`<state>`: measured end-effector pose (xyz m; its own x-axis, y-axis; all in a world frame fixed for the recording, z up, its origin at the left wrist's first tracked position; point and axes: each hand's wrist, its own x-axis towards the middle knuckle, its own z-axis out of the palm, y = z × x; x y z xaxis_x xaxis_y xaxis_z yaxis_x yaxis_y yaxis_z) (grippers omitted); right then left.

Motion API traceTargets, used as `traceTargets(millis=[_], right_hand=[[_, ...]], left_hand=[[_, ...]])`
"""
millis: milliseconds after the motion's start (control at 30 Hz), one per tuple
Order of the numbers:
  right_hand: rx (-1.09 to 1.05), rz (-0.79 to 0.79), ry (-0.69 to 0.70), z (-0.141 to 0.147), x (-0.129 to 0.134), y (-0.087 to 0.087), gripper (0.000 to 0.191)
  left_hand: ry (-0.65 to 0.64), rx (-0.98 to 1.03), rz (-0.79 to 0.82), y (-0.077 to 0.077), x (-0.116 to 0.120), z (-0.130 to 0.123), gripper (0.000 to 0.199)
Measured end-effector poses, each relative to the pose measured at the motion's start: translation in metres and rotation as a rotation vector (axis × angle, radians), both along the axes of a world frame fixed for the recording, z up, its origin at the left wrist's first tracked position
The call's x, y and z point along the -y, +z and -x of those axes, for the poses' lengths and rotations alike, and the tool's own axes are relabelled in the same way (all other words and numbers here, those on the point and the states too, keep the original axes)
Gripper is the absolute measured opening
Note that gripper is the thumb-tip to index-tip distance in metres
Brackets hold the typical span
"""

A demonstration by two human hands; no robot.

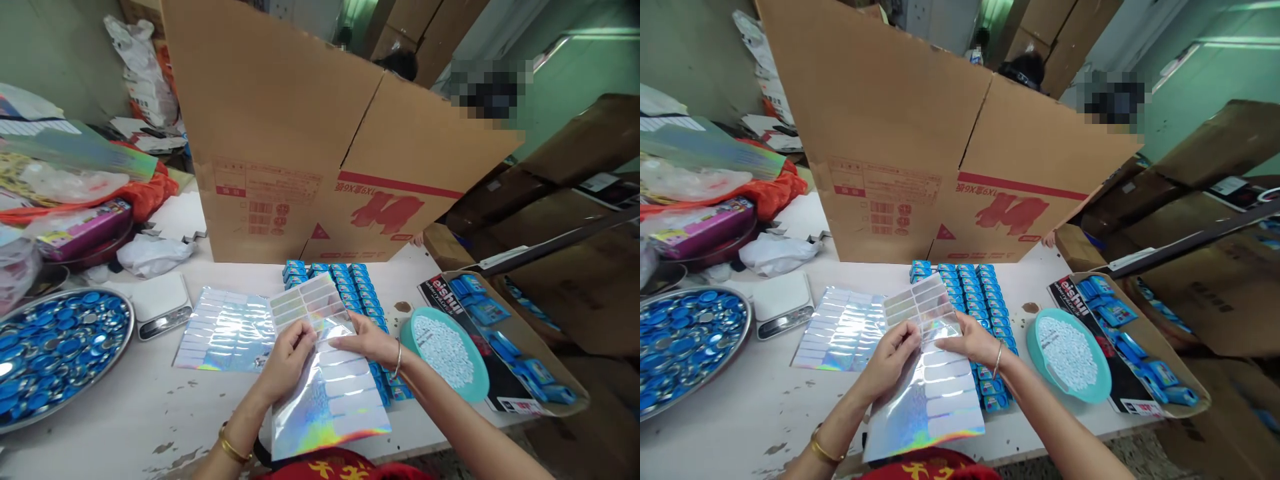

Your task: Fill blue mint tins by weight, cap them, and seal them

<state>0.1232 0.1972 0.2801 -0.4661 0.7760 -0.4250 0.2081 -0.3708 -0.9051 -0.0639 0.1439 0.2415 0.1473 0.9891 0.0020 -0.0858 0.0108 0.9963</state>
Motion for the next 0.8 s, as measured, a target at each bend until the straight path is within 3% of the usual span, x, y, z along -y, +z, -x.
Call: traceTargets(millis=[133,333,533,600,667,800], right_hand=[[-0.05,-0.014,-0.016,0.008,-0.002,-0.009,0.046],[-0.012,0.033,0.04,0.011,-0.008,-0.026,0.059],[0.112,-0.119,0.112,0.004,-0.01,-0.034,0.05],[0.155,-0.224,0.141,0.002,-0.012,-0.034,0.043],[0.19,-0.367,0.151,0.002,-0.013,-0.028,0.038],[0.46,-0.581,0.173,0.013,-0.008,-0.002,0.041]], left_hand=[[-0.045,0.216,0.081,0.007,0.014,0.005,0.032],[-0.031,0.391,0.122,0.007,0.024,0.009,0.031],[-0.057,0.644,0.319,0.001,0.031,0.002,0.032],[-0.086,0.614,0.357,0.002,0.029,0.005,0.034],[-0.078,0.448,0.335,0.004,0.024,0.011,0.035],[0.095,0.097,0.267,0.005,0.007,0.019,0.043]])
